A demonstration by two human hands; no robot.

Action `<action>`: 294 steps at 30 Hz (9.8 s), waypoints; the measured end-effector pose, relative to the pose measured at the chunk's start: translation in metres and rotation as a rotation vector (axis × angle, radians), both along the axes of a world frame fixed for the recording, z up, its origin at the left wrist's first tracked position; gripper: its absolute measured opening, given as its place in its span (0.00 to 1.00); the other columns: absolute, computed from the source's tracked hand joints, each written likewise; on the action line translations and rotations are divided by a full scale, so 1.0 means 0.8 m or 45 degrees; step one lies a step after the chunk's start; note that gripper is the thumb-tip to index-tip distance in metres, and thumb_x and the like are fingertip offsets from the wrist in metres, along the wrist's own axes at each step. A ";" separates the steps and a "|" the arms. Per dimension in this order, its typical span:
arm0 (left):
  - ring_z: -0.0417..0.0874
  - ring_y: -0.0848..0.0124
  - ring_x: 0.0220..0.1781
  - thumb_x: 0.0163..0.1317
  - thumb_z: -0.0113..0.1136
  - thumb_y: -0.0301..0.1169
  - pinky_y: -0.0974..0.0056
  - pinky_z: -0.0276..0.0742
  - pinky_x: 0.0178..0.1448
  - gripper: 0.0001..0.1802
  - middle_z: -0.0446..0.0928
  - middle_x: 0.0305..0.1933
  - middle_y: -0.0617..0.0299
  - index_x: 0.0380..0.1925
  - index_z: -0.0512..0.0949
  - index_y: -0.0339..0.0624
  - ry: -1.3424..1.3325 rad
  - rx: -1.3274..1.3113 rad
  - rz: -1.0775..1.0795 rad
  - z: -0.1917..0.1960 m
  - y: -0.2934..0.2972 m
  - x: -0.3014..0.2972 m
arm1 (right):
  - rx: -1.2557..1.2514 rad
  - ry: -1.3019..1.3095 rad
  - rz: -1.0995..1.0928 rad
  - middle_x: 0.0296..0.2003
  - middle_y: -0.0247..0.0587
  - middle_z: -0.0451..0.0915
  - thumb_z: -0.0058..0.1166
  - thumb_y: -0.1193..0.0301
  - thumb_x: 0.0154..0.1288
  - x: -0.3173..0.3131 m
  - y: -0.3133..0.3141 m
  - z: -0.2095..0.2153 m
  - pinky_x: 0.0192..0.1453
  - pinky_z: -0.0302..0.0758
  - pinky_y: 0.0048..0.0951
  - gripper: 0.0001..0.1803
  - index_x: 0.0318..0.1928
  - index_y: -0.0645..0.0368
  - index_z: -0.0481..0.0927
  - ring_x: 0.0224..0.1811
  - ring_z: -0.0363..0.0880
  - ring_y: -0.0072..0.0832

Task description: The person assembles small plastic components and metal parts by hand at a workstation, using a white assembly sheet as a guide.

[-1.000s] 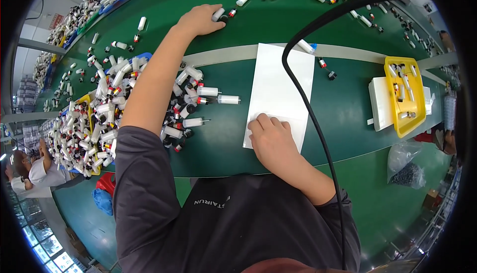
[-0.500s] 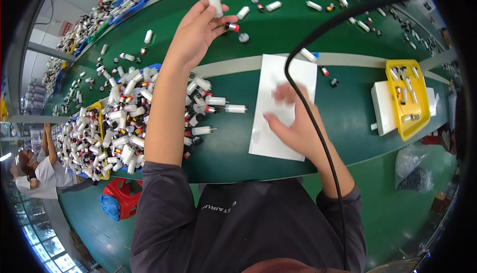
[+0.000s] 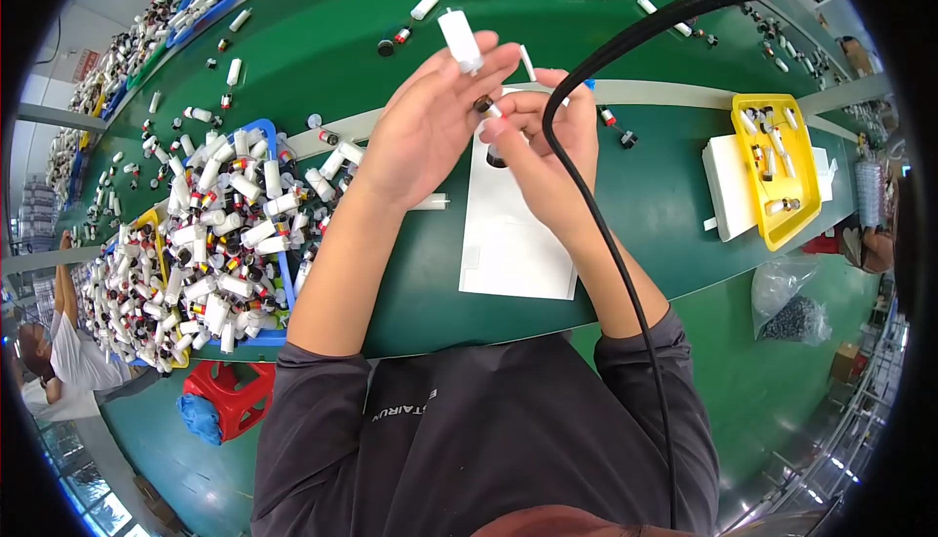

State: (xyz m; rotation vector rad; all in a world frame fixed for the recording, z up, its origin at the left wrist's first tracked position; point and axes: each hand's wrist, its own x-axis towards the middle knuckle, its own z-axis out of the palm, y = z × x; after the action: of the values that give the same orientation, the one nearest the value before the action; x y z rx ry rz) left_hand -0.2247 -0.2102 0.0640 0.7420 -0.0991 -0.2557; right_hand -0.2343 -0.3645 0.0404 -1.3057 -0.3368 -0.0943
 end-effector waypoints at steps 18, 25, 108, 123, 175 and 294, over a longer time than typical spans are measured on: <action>0.81 0.68 0.58 0.73 0.53 0.23 0.62 0.79 0.64 0.24 0.78 0.58 0.50 0.67 0.68 0.33 -0.272 0.627 0.163 -0.008 0.004 0.001 | -0.102 -0.137 -0.118 0.39 0.39 0.80 0.62 0.83 0.65 0.014 -0.003 -0.024 0.53 0.77 0.29 0.29 0.61 0.61 0.61 0.45 0.82 0.26; 0.83 0.65 0.59 0.71 0.55 0.23 0.60 0.80 0.66 0.24 0.77 0.59 0.47 0.66 0.67 0.32 -0.231 0.580 0.159 -0.008 0.002 -0.002 | -0.278 -0.245 -0.154 0.39 0.41 0.79 0.59 0.85 0.66 0.015 -0.008 -0.027 0.53 0.77 0.31 0.26 0.59 0.59 0.61 0.45 0.80 0.27; 0.82 0.64 0.41 0.75 0.53 0.44 0.57 0.80 0.54 0.21 0.82 0.44 0.57 0.58 0.74 0.42 -0.077 1.807 0.615 -0.093 0.230 0.184 | -1.515 -0.241 0.257 0.41 0.49 0.75 0.60 0.77 0.62 -0.114 -0.048 -0.020 0.43 0.81 0.39 0.19 0.53 0.69 0.79 0.37 0.82 0.46; 0.77 0.47 0.64 0.79 0.42 0.47 0.44 0.77 0.67 0.22 0.71 0.63 0.45 0.64 0.64 0.48 0.303 -0.227 0.087 -0.006 0.020 0.006 | -1.413 -0.044 0.459 0.36 0.55 0.76 0.59 0.76 0.61 -0.091 -0.059 -0.005 0.38 0.78 0.47 0.12 0.41 0.64 0.70 0.33 0.80 0.53; 0.84 0.64 0.59 0.70 0.53 0.17 0.61 0.81 0.65 0.26 0.77 0.57 0.50 0.68 0.64 0.35 -0.136 0.621 0.038 0.001 0.016 -0.002 | -0.515 -0.388 -0.241 0.43 0.42 0.79 0.66 0.78 0.60 0.007 -0.014 -0.018 0.58 0.74 0.33 0.18 0.47 0.59 0.72 0.50 0.79 0.31; 0.82 0.66 0.57 0.67 0.57 0.21 0.60 0.77 0.66 0.35 0.78 0.59 0.47 0.73 0.58 0.36 -0.076 0.541 -0.171 -0.017 0.004 0.012 | -0.821 -0.603 -0.369 0.40 0.40 0.81 0.65 0.81 0.61 0.005 -0.032 -0.031 0.57 0.73 0.33 0.22 0.52 0.61 0.70 0.45 0.79 0.26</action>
State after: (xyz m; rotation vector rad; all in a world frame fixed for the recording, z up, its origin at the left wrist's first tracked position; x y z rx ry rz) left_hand -0.2148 -0.2072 0.0507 1.1678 -0.1539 -0.3892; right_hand -0.2301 -0.3901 0.0157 -1.9674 -0.6102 -0.5842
